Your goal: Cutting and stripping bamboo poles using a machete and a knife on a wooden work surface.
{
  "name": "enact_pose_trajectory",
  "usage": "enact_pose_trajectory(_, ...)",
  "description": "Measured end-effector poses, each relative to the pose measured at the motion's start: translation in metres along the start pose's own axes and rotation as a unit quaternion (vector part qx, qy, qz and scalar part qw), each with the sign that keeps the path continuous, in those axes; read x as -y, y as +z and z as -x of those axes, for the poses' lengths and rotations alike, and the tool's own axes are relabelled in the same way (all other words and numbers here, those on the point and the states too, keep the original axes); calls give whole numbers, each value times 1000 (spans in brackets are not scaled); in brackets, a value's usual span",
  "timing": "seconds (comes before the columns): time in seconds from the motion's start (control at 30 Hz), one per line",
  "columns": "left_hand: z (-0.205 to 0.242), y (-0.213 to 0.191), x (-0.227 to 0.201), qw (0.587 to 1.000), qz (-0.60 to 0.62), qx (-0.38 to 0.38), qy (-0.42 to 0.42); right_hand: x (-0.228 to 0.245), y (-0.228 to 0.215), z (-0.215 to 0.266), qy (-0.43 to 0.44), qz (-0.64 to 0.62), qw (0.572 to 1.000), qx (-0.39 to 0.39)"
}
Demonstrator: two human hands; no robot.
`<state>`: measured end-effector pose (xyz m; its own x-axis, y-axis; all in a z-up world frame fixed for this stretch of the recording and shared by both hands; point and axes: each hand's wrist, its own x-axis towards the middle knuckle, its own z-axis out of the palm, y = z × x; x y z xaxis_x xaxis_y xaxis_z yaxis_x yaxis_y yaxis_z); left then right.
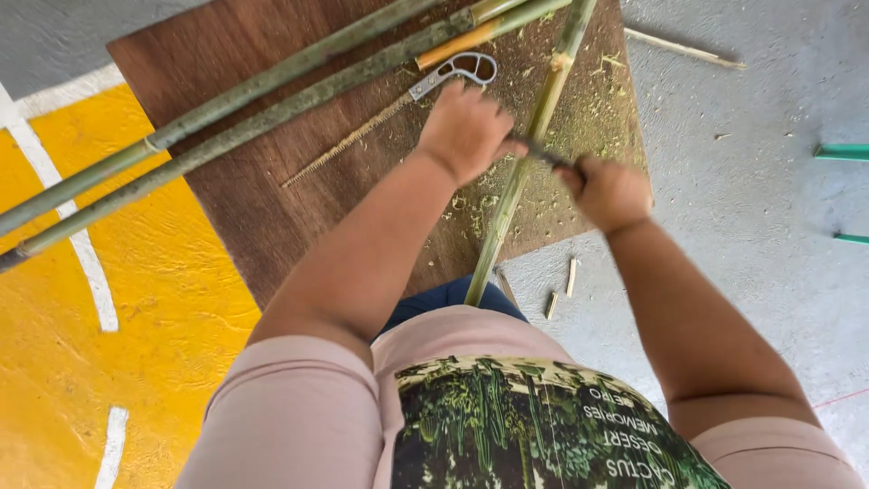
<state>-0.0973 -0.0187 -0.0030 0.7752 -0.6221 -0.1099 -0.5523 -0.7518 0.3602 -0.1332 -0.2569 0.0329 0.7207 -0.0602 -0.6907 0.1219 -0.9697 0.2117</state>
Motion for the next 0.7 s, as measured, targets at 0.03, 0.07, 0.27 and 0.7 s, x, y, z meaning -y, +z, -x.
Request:
enact_pose_trajectory(0.03, -14, -10, 6, 999, -22, -39, -7, -4, -7, -9, -6, -6, 998, -55)
enact_pose_trajectory(0.07, -30, -21, 12, 996, -44, -79, -11, -9, -16, -18, -10, -12, 994, -110)
enact_pose_trajectory(0.27, -21, -20, -4, 997, -70, -31, 11, -14, 13, -4, 12, -80, 995, -54)
enact_pose_trajectory(0.7, -11, -22, 3, 998, -66, -6, -16, 0, -12, 7, -1, -33, 991, -126)
